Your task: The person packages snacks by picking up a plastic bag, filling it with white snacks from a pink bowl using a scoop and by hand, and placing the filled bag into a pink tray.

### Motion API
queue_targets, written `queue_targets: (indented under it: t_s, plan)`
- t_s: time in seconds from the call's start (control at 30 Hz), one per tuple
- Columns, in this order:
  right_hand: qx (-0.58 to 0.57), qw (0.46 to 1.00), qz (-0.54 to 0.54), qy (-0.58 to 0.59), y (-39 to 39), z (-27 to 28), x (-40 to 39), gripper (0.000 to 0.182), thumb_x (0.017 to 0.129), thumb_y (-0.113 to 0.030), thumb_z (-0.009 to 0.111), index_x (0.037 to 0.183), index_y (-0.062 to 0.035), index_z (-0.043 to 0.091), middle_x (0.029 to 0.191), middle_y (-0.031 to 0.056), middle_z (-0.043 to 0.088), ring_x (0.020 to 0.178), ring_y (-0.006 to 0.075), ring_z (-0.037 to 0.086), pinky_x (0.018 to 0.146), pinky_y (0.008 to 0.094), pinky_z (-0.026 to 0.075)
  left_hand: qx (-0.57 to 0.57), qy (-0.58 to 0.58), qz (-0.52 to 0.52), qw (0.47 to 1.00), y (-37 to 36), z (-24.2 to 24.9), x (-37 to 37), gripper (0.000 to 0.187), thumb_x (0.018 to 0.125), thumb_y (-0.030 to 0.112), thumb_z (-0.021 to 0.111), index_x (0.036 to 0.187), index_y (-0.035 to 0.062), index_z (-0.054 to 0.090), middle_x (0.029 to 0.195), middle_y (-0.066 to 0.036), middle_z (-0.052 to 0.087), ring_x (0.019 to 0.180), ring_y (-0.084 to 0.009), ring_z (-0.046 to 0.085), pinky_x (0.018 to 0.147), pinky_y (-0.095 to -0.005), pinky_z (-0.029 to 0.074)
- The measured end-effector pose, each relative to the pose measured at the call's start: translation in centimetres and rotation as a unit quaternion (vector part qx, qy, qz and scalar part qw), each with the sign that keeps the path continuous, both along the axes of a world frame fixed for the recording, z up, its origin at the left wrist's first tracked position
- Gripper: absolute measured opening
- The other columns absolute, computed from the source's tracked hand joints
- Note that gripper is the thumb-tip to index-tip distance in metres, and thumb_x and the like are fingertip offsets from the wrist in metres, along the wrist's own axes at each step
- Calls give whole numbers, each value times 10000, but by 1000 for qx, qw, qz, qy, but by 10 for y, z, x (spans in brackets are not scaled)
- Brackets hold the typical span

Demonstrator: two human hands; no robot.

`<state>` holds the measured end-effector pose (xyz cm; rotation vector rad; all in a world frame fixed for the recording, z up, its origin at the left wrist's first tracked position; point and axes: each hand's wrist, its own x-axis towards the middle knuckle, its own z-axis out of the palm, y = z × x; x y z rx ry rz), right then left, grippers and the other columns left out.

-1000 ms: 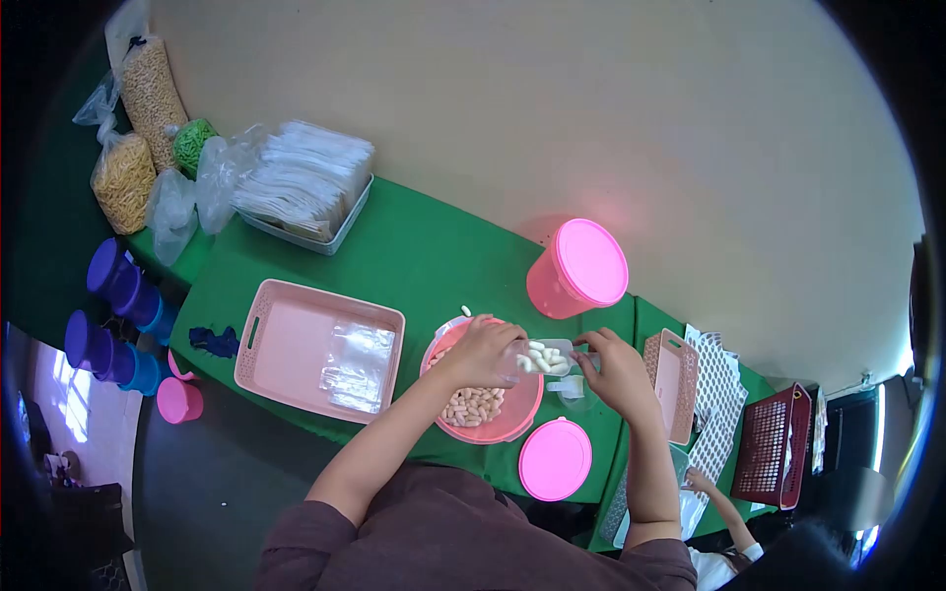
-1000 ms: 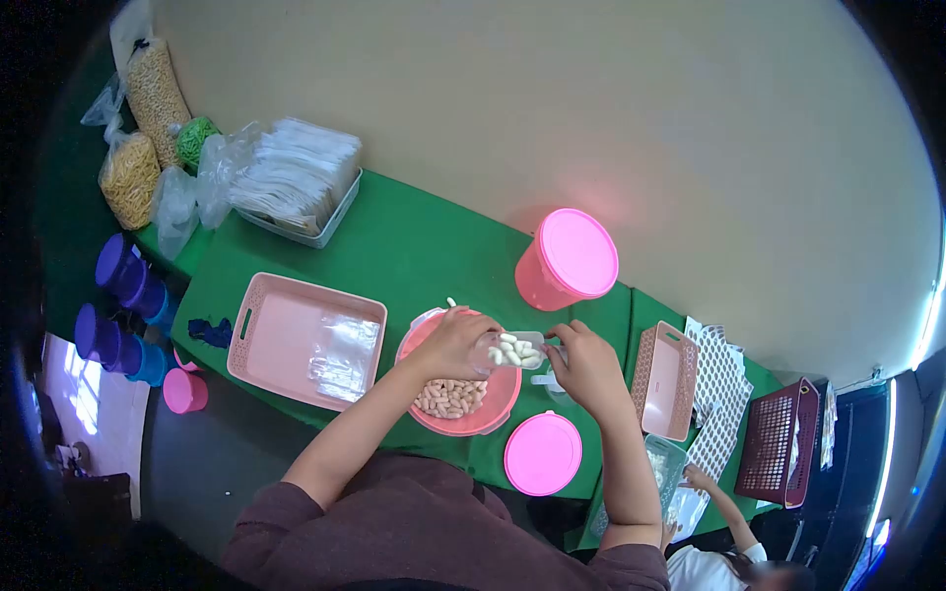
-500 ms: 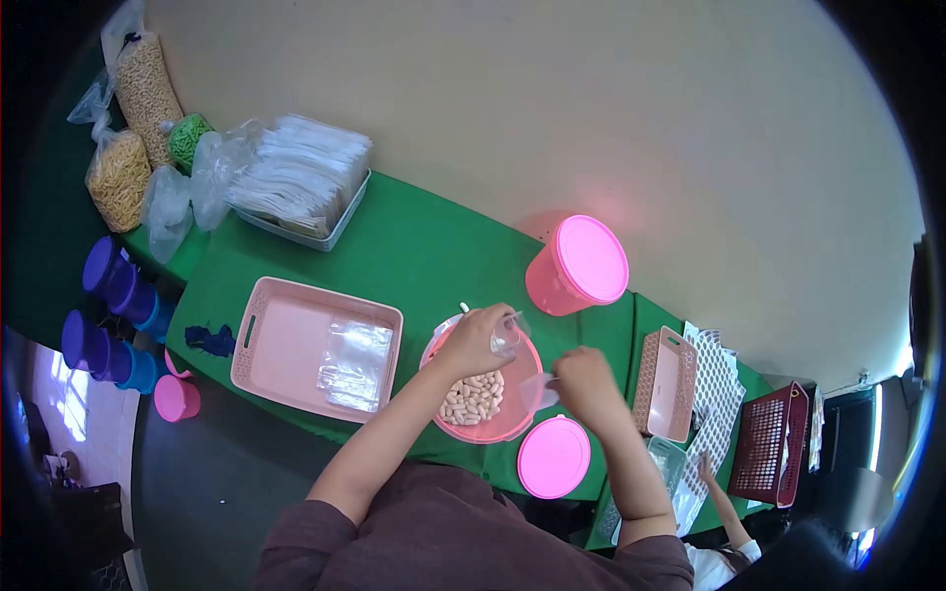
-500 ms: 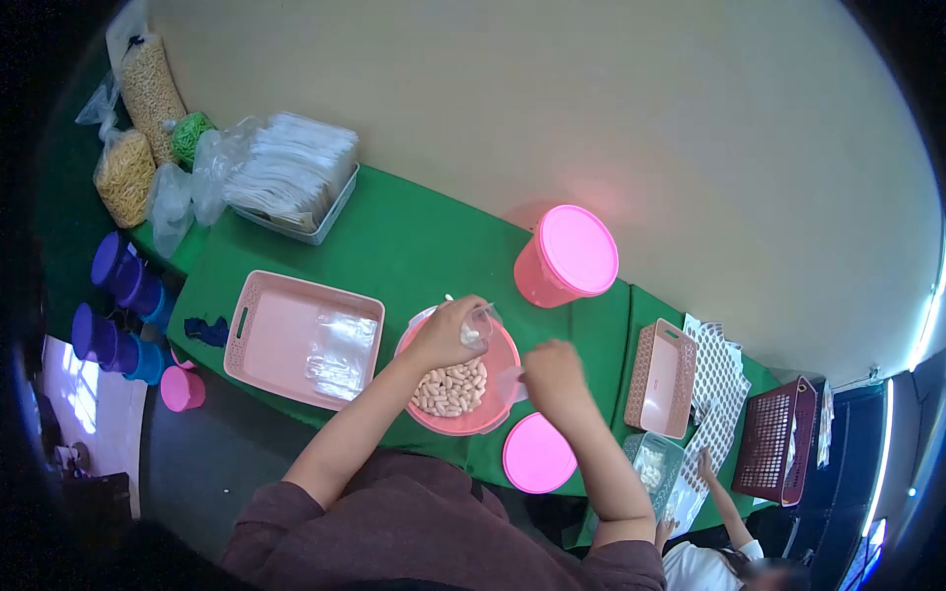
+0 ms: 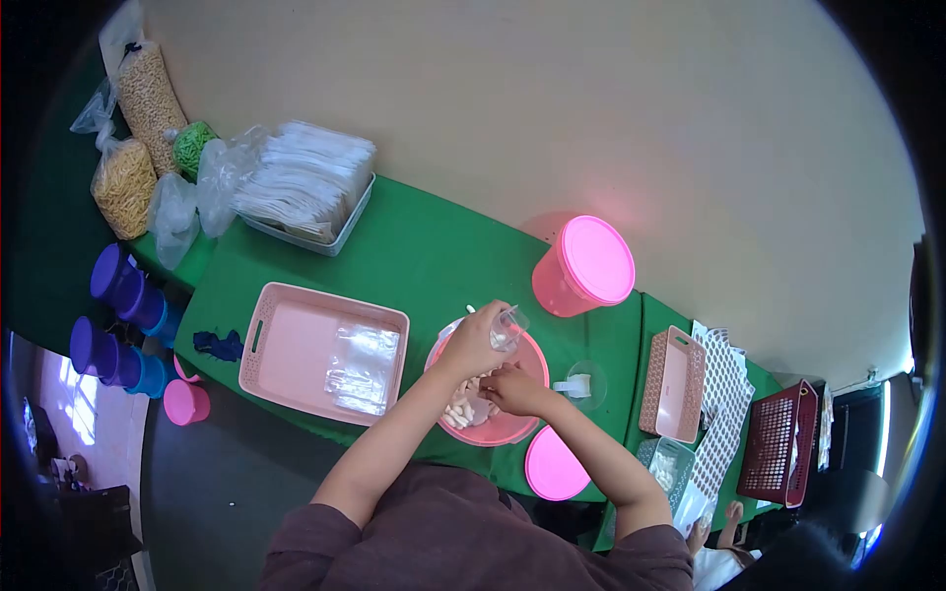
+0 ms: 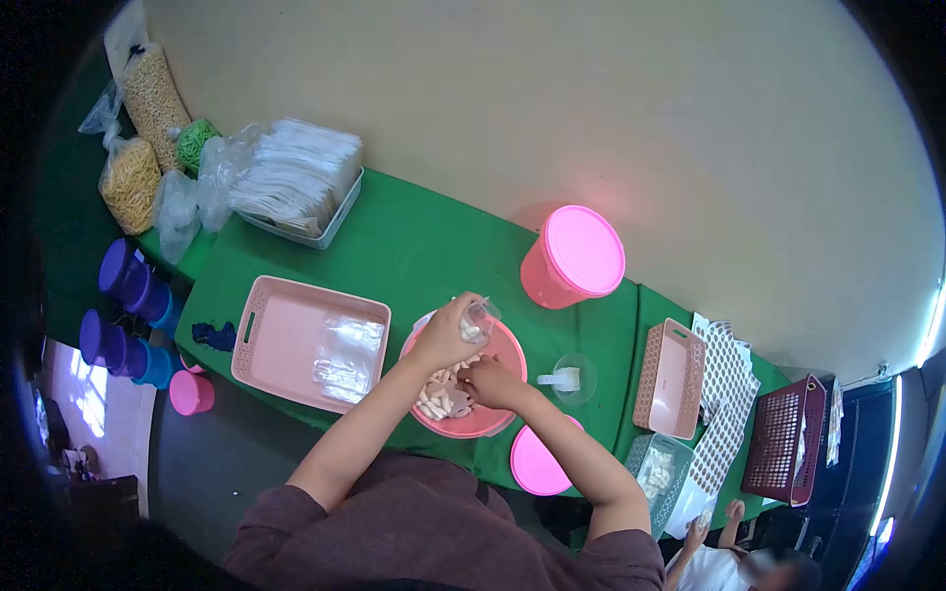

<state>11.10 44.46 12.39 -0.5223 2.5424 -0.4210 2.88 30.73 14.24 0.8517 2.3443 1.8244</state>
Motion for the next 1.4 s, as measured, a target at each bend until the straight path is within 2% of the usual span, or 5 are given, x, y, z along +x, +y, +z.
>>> queue_targets:
  t_s: [0.6,1.0,1.2,1.27,1.4]
  plan:
    - [-31,962,-227,147,56,184,21,176,851,-171,595,853,5,606,739,173,579,724,339,571,654,434,443,-52,96,-97,989,1,-11,2,514,612,192,751,1074,78,556,1007,-94,627,987,-290,594,934,-412,396]
    - [-15,945,-252,209,59,167,12,221,865,-193,629,842,26,603,739,129,557,682,240,540,630,371,421,-63,83,-118,988,-1,-5,5,562,561,219,774,1071,105,568,1006,-69,642,990,-257,604,981,-445,332]
    - [-229,913,-330,65,92,134,18,192,866,-179,636,852,12,626,670,101,542,603,151,487,588,311,416,1,99,-86,991,1,-10,2,589,620,170,748,1138,86,481,1033,-123,619,997,-300,601,914,-444,405]
    - [-239,906,-345,54,95,131,27,189,840,-175,657,859,12,635,698,121,573,648,213,540,631,343,442,140,-66,15,988,8,-21,1,577,678,144,717,1157,68,406,1025,-166,607,973,-342,606,861,-438,458]
    - [-20,966,-229,117,66,132,41,188,791,-152,673,912,-8,655,800,155,615,824,346,585,742,425,468,123,-44,-11,991,5,-18,-5,545,735,133,710,1144,65,355,1042,-196,586,959,-339,619,840,-414,481]
